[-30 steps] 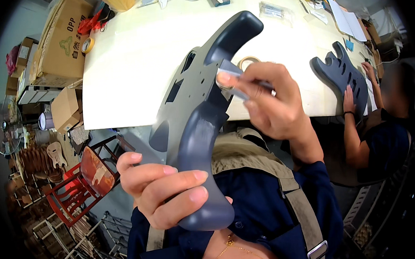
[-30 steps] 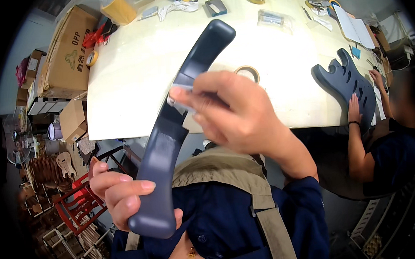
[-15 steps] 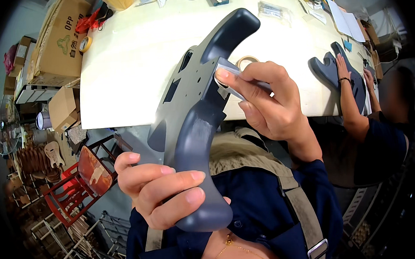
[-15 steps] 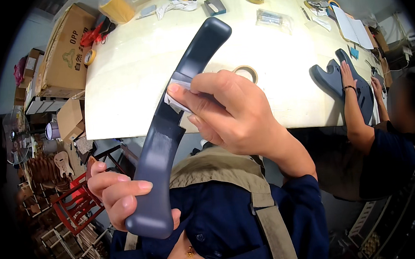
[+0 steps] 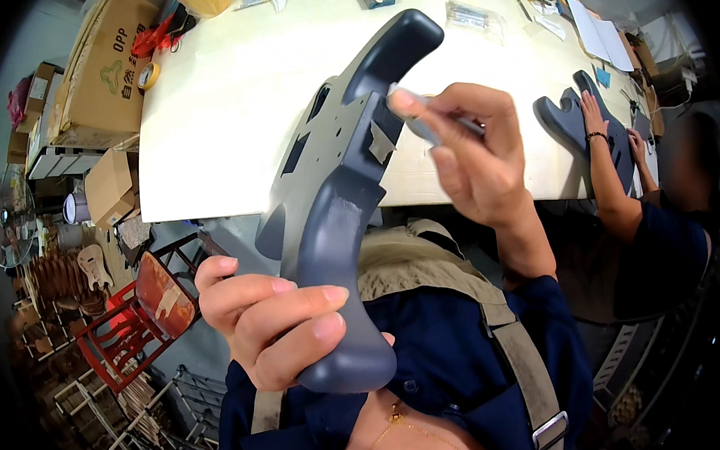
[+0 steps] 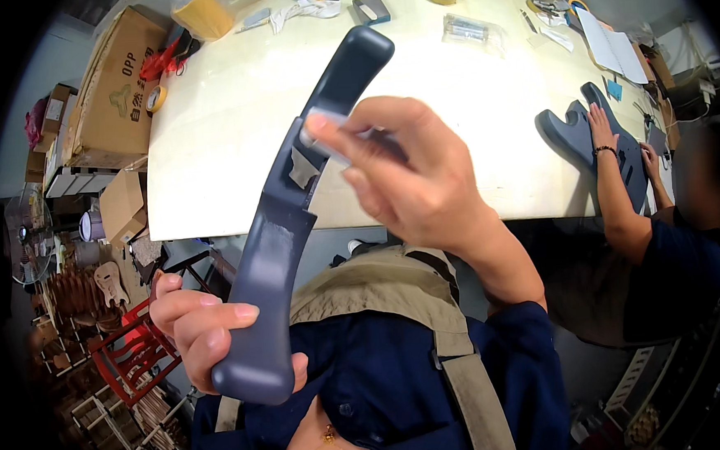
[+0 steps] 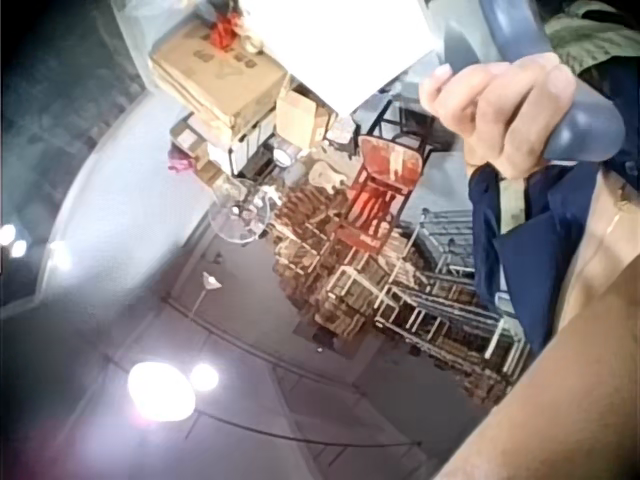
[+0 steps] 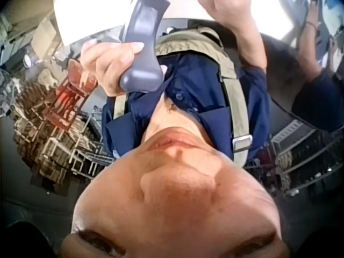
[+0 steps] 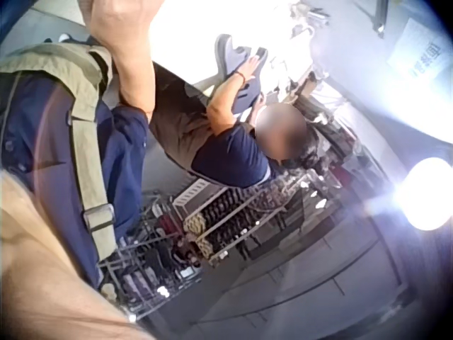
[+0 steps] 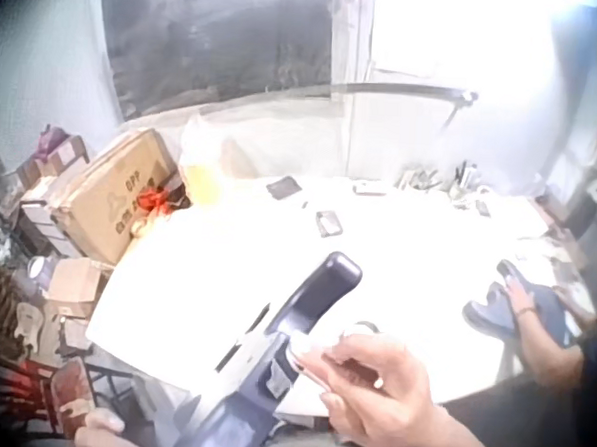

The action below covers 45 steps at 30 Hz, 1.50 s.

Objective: The person sands a dark gray plastic part using a sanding block. They repeatedly pick up the part from a rack, sand various surfaces, and place it back on the rack. The person also uses a small white pad to wipe the part before sanding.

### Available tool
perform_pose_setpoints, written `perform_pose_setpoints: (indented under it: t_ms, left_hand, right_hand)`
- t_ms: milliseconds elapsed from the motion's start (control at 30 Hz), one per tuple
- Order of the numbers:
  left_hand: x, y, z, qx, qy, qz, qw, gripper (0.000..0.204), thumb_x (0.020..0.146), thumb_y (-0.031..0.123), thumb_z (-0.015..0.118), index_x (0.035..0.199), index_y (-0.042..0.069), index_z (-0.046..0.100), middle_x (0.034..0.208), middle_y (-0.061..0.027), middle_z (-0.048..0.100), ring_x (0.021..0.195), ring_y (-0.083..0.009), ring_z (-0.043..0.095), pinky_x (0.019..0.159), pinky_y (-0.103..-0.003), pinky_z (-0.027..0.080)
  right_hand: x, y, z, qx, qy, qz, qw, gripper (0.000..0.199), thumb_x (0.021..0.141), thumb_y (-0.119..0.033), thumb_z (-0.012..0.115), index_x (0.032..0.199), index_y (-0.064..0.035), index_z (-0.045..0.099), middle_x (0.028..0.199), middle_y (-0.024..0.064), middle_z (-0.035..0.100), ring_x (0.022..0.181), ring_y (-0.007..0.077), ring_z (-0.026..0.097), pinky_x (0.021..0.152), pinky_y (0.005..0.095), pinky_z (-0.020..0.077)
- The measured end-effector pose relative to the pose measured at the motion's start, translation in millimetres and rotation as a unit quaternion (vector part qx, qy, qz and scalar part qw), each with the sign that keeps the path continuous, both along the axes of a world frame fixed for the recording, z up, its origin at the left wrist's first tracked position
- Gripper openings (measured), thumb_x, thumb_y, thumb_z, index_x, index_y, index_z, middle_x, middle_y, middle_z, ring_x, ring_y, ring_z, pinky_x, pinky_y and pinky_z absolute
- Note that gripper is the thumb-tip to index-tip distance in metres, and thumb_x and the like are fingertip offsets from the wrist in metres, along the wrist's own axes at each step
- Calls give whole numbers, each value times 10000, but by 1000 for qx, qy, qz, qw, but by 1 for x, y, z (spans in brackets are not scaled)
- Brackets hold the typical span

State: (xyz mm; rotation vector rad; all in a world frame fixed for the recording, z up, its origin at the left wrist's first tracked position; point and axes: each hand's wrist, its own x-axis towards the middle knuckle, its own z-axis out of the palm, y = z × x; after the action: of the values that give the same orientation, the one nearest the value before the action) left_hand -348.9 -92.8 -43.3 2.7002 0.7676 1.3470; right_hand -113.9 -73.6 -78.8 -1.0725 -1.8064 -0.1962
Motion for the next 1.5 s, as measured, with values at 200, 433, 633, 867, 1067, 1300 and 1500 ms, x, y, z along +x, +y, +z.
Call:
perform_pose_setpoints:
  t_ms: [200,433,633,867,1067,1300,1500]
  left_hand:
    - [4,1,-1,12,-3,3,1000,631,658,441,647,1174,158,422,808,33,542,760,-188,396,834,-430,328]
    - [4,2,-2,28,-7,3,1000,660,625,418,649,1166,113,426,800,0,564,749,-197,410,862,-447,335]
    - [9,16,1,58,-31,-27,997,700,559,379,653,1157,74,457,792,-18,583,710,-193,413,820,-436,326]
    - [12,21,1,49,-50,-17,997,736,545,389,648,1186,79,466,782,-8,592,721,-188,421,801,-443,301]
    - [17,24,2,35,-71,1,997,730,602,393,639,1216,53,442,743,-45,555,773,-199,423,810,-455,299]
    - [16,46,-7,72,-200,18,977,701,617,426,666,1108,-39,481,691,-68,585,673,-184,431,613,-332,335]
    - [19,63,21,-58,-256,56,963,859,630,313,636,1311,-83,294,822,-185,596,669,-180,495,689,-291,419]
  right_hand:
    - [-5,0,0,-19,-58,-11,998,568,545,79,585,1102,-23,636,901,75,468,692,186,500,513,254,434]
    - [23,18,-22,28,4,-112,993,401,697,53,591,1083,-40,641,909,60,482,530,124,446,473,288,416]
    - [125,49,-183,-137,107,-348,921,286,906,-181,485,1148,-65,584,1083,145,482,762,220,548,683,345,475]
    - [54,52,-79,-37,109,-164,980,708,900,-599,98,1287,-160,496,1401,201,279,1344,334,148,1083,466,94]
    - [6,44,-27,-53,1,-95,994,734,862,-663,71,1144,-266,620,1463,150,196,1369,283,68,1063,436,-157]
    - [79,35,-164,-42,157,-309,937,170,862,-157,531,845,-84,684,911,79,608,871,234,532,778,349,382]
    - [74,6,-264,-194,-58,-284,937,216,758,-148,672,948,-53,636,936,98,625,938,293,561,888,391,411]
